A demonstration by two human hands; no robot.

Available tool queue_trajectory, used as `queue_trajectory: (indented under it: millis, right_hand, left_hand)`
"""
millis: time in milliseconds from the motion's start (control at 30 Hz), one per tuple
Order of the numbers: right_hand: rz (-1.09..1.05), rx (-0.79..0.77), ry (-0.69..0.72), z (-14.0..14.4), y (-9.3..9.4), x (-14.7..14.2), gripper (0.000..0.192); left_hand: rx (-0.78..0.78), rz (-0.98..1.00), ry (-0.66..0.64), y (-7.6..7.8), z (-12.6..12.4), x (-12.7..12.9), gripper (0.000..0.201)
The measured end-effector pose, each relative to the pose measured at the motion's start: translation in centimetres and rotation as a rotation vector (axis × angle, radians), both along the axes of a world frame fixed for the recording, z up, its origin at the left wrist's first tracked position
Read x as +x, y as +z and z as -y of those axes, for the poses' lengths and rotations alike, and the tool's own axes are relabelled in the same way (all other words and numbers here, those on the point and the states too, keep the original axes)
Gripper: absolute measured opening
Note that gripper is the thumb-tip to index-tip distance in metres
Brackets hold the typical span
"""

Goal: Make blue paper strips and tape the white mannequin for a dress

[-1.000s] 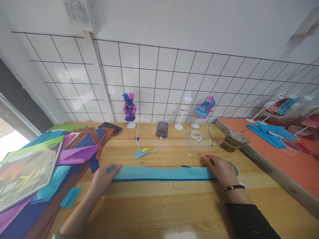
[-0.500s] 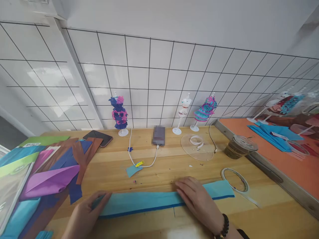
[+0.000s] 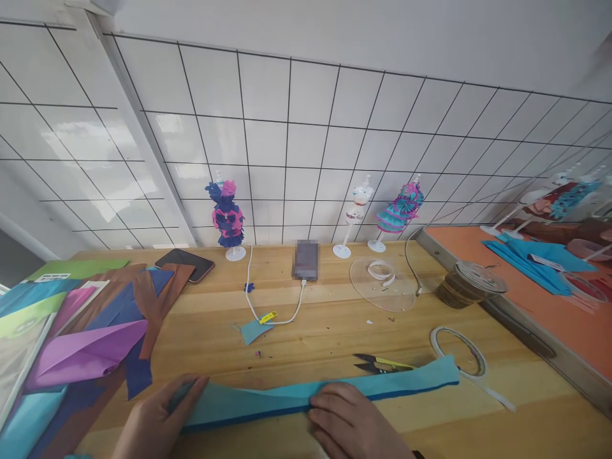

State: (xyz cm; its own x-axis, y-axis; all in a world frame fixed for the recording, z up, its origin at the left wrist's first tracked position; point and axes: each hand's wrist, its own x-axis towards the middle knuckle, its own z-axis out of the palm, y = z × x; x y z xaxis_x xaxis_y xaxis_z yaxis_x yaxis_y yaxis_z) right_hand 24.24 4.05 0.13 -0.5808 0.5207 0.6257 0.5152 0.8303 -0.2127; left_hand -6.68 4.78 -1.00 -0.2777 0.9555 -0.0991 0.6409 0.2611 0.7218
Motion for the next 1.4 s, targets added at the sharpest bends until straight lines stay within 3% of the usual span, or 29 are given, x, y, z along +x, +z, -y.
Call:
queue_trajectory:
  millis: [200, 333, 467, 633, 967, 1400]
  right_hand:
    - [-0.044, 0.107, 0.029, 0.6, 2.1, -0.4, 0.014]
    - [0.047, 0.133, 0.105, 1.5, 1.4, -2.0, 0.016]
    - [0.214, 0.028, 0.139, 2.3, 0.6, -3.2, 0.028]
    - [0.266, -0.109, -0.015, 3.0, 0.5, -3.7, 0.033]
    - [0.207, -0.105, -0.323, 3.5, -2.0, -3.0, 0.030]
    - [0.187, -0.090, -0.335, 3.7, -2.0, -3.2, 0.028]
  left_hand:
    - [0.033, -0.034, -0.079, 0.8, -0.2, 0.2, 0.038]
    - [0.009, -0.035, -0.150, 1.3, 0.1, 0.7, 0.036]
    - [0.009, -0.046, -0.168, 2.0, 0.3, 1.0, 0.037]
    - [-0.032, -0.049, -0.203, 2.3, 0.2, 0.7, 0.038]
    - [-0.011, -0.037, -0.247, 2.8, 0.5, 0.4, 0.041]
    - [-0.007, -0.165, -0.224, 2.5, 0.5, 0.1, 0.036]
